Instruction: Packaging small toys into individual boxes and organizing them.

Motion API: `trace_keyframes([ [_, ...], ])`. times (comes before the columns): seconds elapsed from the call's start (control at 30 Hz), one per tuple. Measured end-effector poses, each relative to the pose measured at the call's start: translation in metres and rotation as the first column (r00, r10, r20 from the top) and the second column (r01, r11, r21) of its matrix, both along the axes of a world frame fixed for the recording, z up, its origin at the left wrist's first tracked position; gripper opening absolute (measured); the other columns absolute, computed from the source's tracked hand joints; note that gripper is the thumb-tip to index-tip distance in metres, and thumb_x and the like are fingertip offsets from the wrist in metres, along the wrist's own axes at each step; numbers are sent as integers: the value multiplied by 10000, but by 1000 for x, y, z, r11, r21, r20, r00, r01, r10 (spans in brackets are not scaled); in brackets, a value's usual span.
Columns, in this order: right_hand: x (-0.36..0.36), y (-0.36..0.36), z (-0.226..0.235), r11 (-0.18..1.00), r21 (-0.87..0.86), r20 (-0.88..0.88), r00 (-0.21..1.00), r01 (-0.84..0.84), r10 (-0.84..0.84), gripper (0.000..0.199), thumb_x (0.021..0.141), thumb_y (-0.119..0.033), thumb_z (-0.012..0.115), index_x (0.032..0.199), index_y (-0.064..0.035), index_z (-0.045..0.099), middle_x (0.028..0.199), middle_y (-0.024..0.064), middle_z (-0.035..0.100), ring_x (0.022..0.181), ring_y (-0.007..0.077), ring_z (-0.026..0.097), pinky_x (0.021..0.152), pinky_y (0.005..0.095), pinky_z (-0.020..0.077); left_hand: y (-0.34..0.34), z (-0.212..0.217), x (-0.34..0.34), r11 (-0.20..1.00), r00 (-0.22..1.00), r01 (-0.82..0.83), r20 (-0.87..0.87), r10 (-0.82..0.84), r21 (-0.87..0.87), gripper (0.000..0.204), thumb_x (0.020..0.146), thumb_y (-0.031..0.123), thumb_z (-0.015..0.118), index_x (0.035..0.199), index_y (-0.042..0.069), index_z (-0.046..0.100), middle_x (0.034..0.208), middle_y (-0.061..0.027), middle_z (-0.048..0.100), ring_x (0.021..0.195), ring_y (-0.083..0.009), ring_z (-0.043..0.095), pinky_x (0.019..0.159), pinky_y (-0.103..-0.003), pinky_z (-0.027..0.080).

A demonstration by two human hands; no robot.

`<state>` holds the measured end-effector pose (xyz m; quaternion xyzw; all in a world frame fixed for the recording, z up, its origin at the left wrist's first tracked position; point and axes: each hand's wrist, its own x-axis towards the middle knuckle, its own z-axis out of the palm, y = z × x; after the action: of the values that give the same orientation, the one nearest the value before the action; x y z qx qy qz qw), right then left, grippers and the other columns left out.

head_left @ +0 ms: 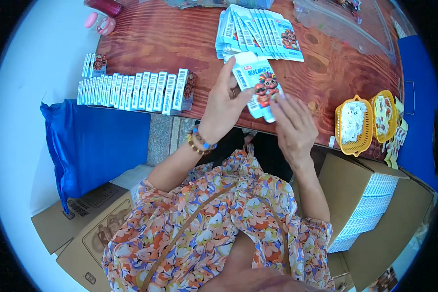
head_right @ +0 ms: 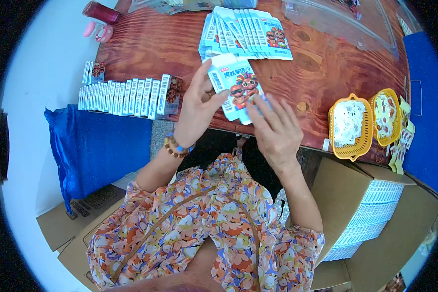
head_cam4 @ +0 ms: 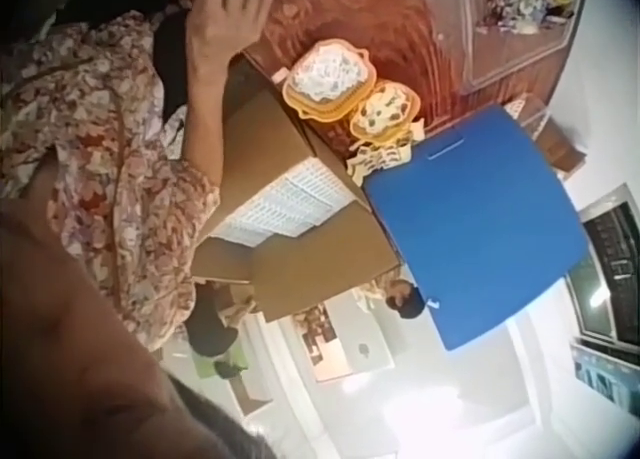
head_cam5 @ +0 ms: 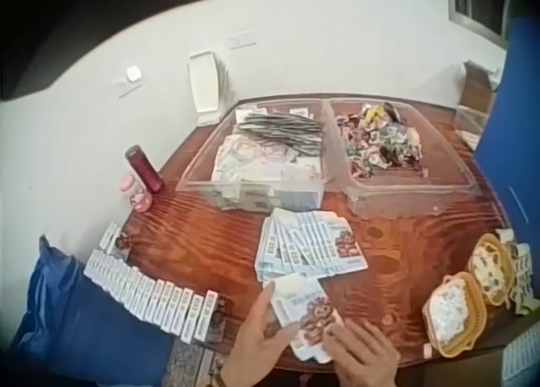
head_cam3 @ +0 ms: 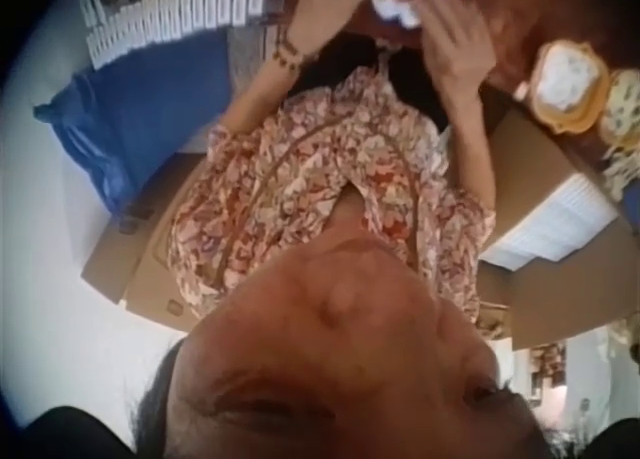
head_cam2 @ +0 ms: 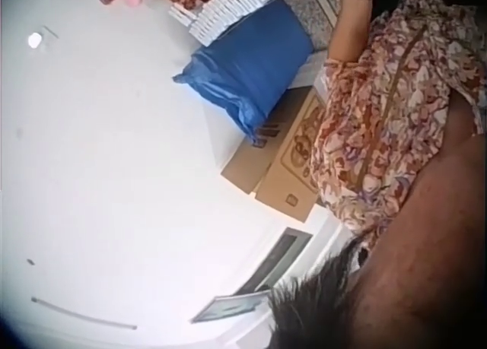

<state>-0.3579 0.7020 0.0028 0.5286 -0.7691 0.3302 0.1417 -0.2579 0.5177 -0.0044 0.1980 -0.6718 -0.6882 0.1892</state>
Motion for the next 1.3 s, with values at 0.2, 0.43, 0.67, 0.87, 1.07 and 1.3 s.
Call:
trace_keyframes([
  [0.2,-27,19,13,990,-65,572,818,128,-68,266,918,-54,678,1174,14,671,1144,79,685,990,157,643,863,290,517,0,9,1,961,960,273,71,-270,-36,854,924,-31,569,1615,107,86,1162,-165,686,1038,-166,638,905,-339,496],
  [0.43,-65,-11,-1,983,-38,937,335,-182,98,136,946,-95,681,1029,10,707,886,-12,690,792,30,607,677,215,485,16,8,-5,857,938,346,162,-307,-382,886,861,141,726,1570,28,207,1247,-209,565,1071,-311,600,957,-417,471],
  [0.67,-46,-22,0,993,-64,899,439,98,15,124,953,-105,683,985,10,713,790,-29,671,714,10,572,638,201,459,34,9,-4,558,974,184,225,6,-809,995,676,263,881,1471,-36,362,1242,-192,509,1101,-368,563,920,-433,495],
  [0.87,-45,-15,-9,956,-175,901,430,234,59,172,985,-104,635,1108,9,676,976,44,694,903,75,625,808,245,507,26,7,-5,690,985,127,170,-6,-712,847,691,209,870,1392,0,443,1165,-193,559,1043,-382,599,874,-454,519],
  [1.07,-3,-11,-23,950,-199,553,828,242,-95,373,922,49,653,1286,-4,599,1289,108,607,1140,183,617,999,317,481,30,2,-11,782,991,38,126,53,-622,767,704,191,864,1353,17,492,1145,-183,608,1057,-378,618,886,-450,521],
  [1.3,-17,-3,-25,942,-301,802,574,150,165,238,980,-31,618,1207,7,679,1207,71,649,1060,122,609,917,257,484,16,2,0,985,978,170,130,-163,-43,583,818,133,795,1326,19,532,1127,-160,679,999,-251,706,845,-360,561],
])
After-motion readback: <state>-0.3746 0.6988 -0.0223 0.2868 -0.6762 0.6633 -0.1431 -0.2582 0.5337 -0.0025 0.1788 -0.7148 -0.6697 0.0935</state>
